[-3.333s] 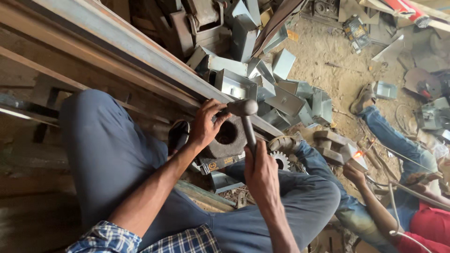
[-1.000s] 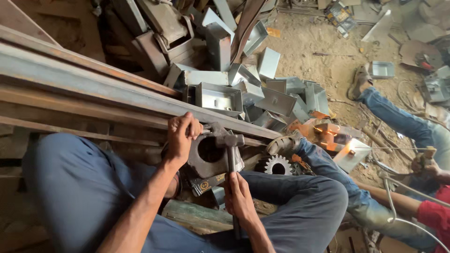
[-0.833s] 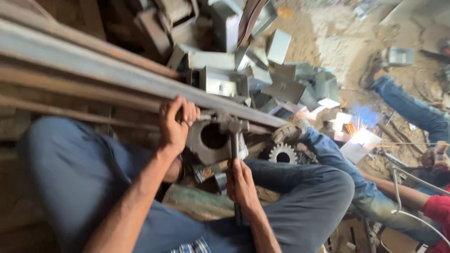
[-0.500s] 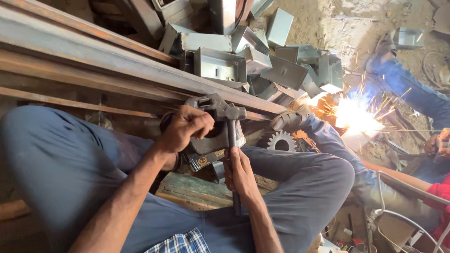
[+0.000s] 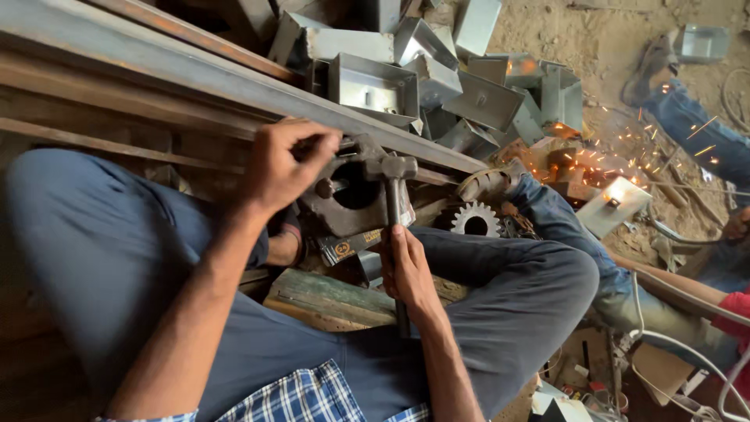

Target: The person uses a hammer and a metal rod to assemble and align metal parts within a larger cast metal housing while sitting on a fabrication floor. They repeatedly strike the rod to seat components and then handle a smaller metal piece to align it.

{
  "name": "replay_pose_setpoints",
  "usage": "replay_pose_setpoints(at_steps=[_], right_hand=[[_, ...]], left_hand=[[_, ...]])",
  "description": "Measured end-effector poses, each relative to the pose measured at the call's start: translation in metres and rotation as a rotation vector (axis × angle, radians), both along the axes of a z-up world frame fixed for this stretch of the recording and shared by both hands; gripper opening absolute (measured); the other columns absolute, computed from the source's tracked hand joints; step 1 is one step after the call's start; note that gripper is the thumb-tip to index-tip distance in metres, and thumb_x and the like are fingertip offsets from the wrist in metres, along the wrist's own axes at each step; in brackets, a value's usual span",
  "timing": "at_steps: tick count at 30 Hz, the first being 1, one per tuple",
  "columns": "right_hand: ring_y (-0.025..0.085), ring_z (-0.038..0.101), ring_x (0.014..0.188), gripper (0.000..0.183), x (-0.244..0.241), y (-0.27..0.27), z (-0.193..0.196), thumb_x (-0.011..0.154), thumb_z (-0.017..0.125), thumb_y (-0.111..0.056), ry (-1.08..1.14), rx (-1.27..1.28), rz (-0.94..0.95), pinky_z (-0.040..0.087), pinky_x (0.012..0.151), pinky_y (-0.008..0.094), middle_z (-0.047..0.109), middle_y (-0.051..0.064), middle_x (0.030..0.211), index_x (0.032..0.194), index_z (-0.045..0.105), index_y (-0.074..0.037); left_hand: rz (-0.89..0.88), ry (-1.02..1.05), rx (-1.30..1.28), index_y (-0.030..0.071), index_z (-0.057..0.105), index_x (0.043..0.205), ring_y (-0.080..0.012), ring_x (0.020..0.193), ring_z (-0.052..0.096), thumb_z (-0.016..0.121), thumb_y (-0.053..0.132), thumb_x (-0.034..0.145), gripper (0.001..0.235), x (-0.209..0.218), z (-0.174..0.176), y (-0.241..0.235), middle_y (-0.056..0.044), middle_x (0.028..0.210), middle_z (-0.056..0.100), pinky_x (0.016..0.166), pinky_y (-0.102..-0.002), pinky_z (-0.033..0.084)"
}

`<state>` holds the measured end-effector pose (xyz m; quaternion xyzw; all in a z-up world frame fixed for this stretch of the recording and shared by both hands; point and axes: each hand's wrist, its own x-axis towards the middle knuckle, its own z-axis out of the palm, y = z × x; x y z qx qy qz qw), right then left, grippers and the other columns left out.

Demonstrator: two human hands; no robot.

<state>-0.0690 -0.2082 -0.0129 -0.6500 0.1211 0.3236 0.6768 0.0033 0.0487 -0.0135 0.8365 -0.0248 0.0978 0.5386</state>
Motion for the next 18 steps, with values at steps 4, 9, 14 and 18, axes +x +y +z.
replay_pose_setpoints(at_steps=[4,9,14,18], right_hand=[[0.007,0.030,0.037,0.048,0.001,0.003,0.005,0.105,0.039,-0.052,0.068,-0.062,-0.015,0.026,0.033,0.026,0.035,-0.004,0.053,0.091,0.055,-0.009],[0.007,0.034,0.040,0.043,-0.001,0.001,0.004,0.105,0.040,-0.050,0.057,-0.054,-0.022,0.028,0.035,0.025,0.039,-0.004,0.057,0.090,0.049,-0.011],[0.009,0.037,0.040,0.047,-0.002,-0.002,-0.005,0.107,0.039,-0.051,-0.001,-0.082,0.012,0.031,0.036,0.026,0.040,-0.003,0.056,0.087,0.050,-0.010],[0.009,0.038,0.039,0.046,-0.001,-0.002,-0.011,0.107,0.040,-0.050,-0.046,-0.072,0.021,0.032,0.035,0.026,0.040,-0.002,0.055,0.088,0.051,-0.010]], left_hand=[[0.115,-0.054,0.252,-0.001,0.075,0.113,-0.0287,0.100,0.067,0.084,0.026,0.085,0.039,0.000,-0.016,-0.026,-0.015,0.106,0.073,0.090,-0.042,0.052],[0.152,0.001,0.299,0.002,0.074,0.099,-0.0352,0.100,0.066,0.089,0.015,0.075,0.031,0.008,-0.013,-0.034,-0.014,0.099,0.069,0.091,-0.043,0.052],[0.179,0.030,0.402,0.003,0.071,0.098,-0.0354,0.099,0.063,0.090,0.013,0.069,0.036,0.009,-0.012,-0.043,-0.015,0.101,0.067,0.087,-0.044,0.051],[0.185,0.031,0.473,0.004,0.066,0.092,-0.0349,0.100,0.063,0.086,0.011,0.076,0.027,0.007,-0.011,-0.045,-0.014,0.097,0.066,0.086,-0.044,0.050]])
